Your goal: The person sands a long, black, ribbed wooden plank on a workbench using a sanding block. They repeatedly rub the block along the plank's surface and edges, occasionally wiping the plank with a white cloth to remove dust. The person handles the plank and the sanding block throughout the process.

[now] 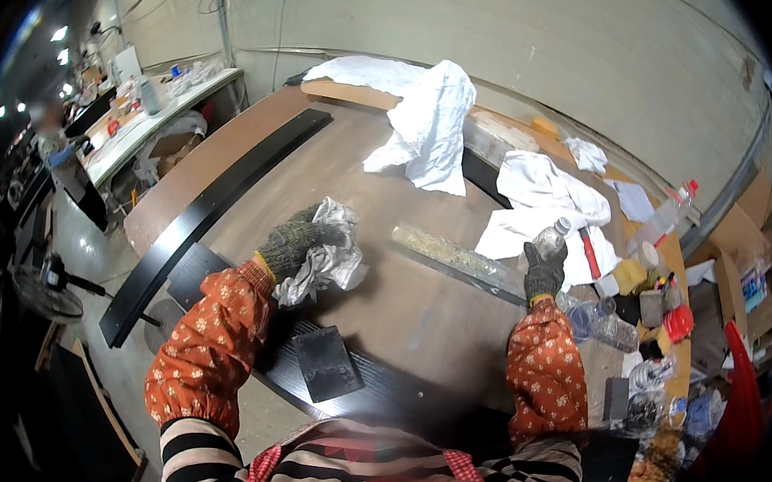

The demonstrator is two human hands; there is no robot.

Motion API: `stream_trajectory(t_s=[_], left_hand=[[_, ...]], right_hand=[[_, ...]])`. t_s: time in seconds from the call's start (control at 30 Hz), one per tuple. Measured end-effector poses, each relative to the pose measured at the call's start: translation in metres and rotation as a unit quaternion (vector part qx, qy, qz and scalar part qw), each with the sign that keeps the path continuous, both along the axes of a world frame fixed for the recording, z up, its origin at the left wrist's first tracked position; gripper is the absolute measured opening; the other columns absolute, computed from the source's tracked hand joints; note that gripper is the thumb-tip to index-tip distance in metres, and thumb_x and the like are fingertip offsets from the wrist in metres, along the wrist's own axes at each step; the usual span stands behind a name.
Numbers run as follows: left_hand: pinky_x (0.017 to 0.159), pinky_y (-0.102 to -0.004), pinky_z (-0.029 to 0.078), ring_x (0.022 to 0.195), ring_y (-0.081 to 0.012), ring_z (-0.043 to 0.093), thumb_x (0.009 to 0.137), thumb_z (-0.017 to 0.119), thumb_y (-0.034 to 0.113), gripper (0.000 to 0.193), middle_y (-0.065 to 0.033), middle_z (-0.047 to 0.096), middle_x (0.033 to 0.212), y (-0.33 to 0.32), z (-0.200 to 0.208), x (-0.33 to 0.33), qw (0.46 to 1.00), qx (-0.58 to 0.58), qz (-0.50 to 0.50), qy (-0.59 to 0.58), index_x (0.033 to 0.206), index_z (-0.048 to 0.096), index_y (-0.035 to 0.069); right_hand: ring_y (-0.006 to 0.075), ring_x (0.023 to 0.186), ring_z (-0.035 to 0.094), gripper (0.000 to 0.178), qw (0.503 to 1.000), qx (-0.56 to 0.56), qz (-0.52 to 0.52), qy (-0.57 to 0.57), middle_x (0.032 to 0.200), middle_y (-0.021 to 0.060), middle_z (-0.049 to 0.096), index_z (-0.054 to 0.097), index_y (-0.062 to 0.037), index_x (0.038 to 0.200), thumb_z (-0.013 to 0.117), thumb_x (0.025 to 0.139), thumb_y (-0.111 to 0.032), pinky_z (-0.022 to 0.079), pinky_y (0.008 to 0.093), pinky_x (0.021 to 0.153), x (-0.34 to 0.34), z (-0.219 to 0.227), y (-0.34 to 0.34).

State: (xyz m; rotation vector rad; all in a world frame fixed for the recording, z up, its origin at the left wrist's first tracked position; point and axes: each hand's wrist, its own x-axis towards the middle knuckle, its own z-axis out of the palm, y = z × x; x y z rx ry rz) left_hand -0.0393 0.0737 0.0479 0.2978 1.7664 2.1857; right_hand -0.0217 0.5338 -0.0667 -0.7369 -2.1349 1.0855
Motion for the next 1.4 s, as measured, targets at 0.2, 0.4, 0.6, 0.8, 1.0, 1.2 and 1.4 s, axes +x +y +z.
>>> stream_trajectory(t_s=[0.2,0.4,0.6,0.8,1.0,1.2,1.4], left_hand=[[0.083,-0.0337,0.059,0.088,-0.0208,0.07,0.087,0.068,0.012,0.027,-0.0116,0.069,0.098,-0.002,-0.001,0.003,0.993,0.087,-0.029,-0.077,0.11,0.064,-0.001],[0.078,-0.0306,0.059,0.084,-0.0174,0.069,0.1,0.061,0.021,0.024,-0.0098,0.07,0.098,-0.007,-0.013,-0.003,0.959,0.25,-0.032,-0.13,0.111,0.066,0.0],[0.073,-0.0269,0.056,0.079,-0.0136,0.067,0.1,0.062,0.025,0.023,-0.0046,0.071,0.092,0.0,-0.026,-0.006,0.971,0.174,0.063,-0.151,0.106,0.069,0.004],[0.084,-0.0373,0.047,0.086,-0.0247,0.063,0.104,0.044,0.039,0.043,-0.0134,0.069,0.105,0.007,-0.038,0.0,0.921,-0.27,0.104,0.26,0.11,0.068,0.003],[0.094,-0.0417,0.048,0.104,-0.0386,0.062,0.102,0.044,0.027,0.036,-0.0223,0.062,0.111,0.006,-0.051,0.0,0.818,-0.421,0.176,0.351,0.121,0.06,0.002],[0.088,-0.0393,0.053,0.1,-0.0329,0.067,0.089,0.061,0.014,0.031,-0.0154,0.068,0.105,-0.049,-0.019,-0.019,0.845,-0.278,0.19,0.415,0.119,0.062,0.01],[0.089,-0.0353,0.056,0.104,-0.0191,0.067,0.095,0.065,0.021,0.03,-0.0068,0.067,0.116,-0.157,0.095,0.034,0.884,0.089,0.228,0.399,0.123,0.062,0.01]], right_hand=[[0.036,0.119,0.059,0.085,0.926,0.317,0.145,0.144,0.134,0.0193,0.058,0.044,-0.0023,0.144,0.078,0.078,-0.043,0.048,0.0422,0.099,-0.016,0.058,-0.069],[0.0312,0.098,0.06,0.077,0.772,0.533,0.344,-0.035,0.107,0.0133,0.062,0.042,-0.0083,0.148,0.069,0.082,-0.037,0.045,0.0496,0.083,0.032,0.141,-0.184],[0.0308,0.091,0.061,0.064,0.696,0.626,0.35,0.04,0.098,0.0138,0.062,0.05,-0.0057,0.141,0.068,0.082,-0.026,0.046,0.0484,0.079,0.034,0.144,-0.224],[0.0315,0.089,0.063,0.04,0.693,0.614,0.374,-0.045,0.096,0.0154,0.066,0.057,0.0006,0.123,0.061,0.087,-0.018,0.047,0.0473,0.078,0.029,0.164,-0.272],[0.0356,0.087,0.063,0.066,0.689,0.617,0.38,-0.034,0.087,0.018,0.065,0.051,-0.0052,0.138,0.07,0.079,-0.027,0.047,0.0463,0.077,0.021,0.156,-0.278],[0.0372,0.116,0.06,0.089,0.849,0.249,0.427,-0.186,0.122,0.0224,0.064,0.044,-0.0095,0.145,0.082,0.072,-0.045,0.047,0.0432,0.097,-0.015,0.104,-0.267],[0.0361,0.11,0.063,0.075,0.779,0.389,0.487,-0.062,0.118,0.019,0.064,0.045,-0.002,0.133,0.08,0.079,-0.039,0.05,0.043,0.095,-0.059,0.014,-0.211]])
